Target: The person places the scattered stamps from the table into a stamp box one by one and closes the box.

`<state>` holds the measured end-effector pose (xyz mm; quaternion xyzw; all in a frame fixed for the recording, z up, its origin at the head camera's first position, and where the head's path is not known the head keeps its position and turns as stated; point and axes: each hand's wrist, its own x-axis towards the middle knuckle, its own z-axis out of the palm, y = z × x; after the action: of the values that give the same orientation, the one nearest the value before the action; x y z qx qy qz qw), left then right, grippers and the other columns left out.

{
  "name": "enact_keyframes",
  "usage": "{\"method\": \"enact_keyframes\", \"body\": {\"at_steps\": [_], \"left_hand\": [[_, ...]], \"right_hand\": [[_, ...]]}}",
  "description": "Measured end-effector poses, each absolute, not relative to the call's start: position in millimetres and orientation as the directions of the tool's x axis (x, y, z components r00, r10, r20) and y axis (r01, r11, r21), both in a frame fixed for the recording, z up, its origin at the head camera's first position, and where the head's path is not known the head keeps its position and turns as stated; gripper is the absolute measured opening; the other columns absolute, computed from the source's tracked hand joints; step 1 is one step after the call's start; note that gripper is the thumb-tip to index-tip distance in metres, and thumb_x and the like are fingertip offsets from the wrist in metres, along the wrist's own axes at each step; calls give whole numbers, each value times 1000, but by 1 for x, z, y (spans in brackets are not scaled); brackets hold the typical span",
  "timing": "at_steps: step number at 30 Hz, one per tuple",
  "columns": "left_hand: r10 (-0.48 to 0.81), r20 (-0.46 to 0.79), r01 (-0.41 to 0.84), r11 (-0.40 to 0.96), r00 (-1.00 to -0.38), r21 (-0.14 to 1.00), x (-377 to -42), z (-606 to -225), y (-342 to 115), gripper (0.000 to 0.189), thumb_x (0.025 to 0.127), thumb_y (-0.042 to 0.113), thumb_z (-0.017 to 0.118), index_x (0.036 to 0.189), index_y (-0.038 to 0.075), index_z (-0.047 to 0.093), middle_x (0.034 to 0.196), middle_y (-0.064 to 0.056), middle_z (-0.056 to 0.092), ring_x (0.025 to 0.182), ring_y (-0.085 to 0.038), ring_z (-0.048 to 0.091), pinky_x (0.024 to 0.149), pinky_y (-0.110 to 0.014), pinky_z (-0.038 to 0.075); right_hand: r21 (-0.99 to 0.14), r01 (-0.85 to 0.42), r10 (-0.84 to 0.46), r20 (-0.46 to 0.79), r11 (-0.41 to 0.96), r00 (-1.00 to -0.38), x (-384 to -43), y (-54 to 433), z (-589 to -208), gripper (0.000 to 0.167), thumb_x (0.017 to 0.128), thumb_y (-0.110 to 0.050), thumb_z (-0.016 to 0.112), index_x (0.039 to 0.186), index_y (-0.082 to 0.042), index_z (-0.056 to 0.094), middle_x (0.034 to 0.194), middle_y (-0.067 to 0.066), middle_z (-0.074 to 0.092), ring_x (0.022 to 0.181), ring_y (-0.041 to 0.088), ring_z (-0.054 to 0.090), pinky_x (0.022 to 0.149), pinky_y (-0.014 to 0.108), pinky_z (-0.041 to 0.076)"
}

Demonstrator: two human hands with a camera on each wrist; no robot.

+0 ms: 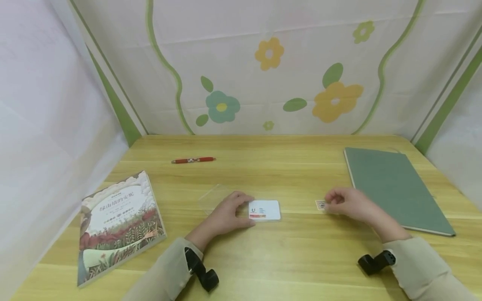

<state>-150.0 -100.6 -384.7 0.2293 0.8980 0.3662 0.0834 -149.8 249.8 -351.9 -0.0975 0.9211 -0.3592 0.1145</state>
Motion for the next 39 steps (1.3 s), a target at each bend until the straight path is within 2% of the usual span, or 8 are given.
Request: {"method": "enact_keyframes", "body": {"at_steps": [20, 30, 39], "left_hand": [[470, 15, 347, 627, -882, 697, -149, -383, -100, 61, 73, 31, 78, 127, 13, 55, 123, -4, 49, 108, -20, 47, 96, -42, 38], [469, 18, 346, 624, -883, 701, -149, -382, -101, 61, 74, 31, 78, 127, 14, 55, 123, -3, 49, 108, -20, 47, 95, -42, 38], [473, 26, 355, 621, -880, 699, -150, -384, -101, 61, 74, 31, 78, 128, 13, 55, 123, -4, 49, 107, -20, 47, 94, -42, 39]], "right_hand": [[-674, -88, -224, -117, 734, -968, -158, 252, -365, 26, 81, -23, 70, 97, -4, 61, 74, 3, 51, 64, 13, 44, 54, 26, 39], [-679, -91, -226, -112, 729, -968, -158, 252, -366, 23, 80, -21, 71, 90, -5, 59, 73, 3, 51, 65, 14, 45, 55, 26, 39], [-707, -70, -234, -137, 704, -963, -161, 252, -365, 34, 78, -16, 71, 104, 1, 56, 72, 4, 50, 62, 13, 45, 53, 26, 39]]}}
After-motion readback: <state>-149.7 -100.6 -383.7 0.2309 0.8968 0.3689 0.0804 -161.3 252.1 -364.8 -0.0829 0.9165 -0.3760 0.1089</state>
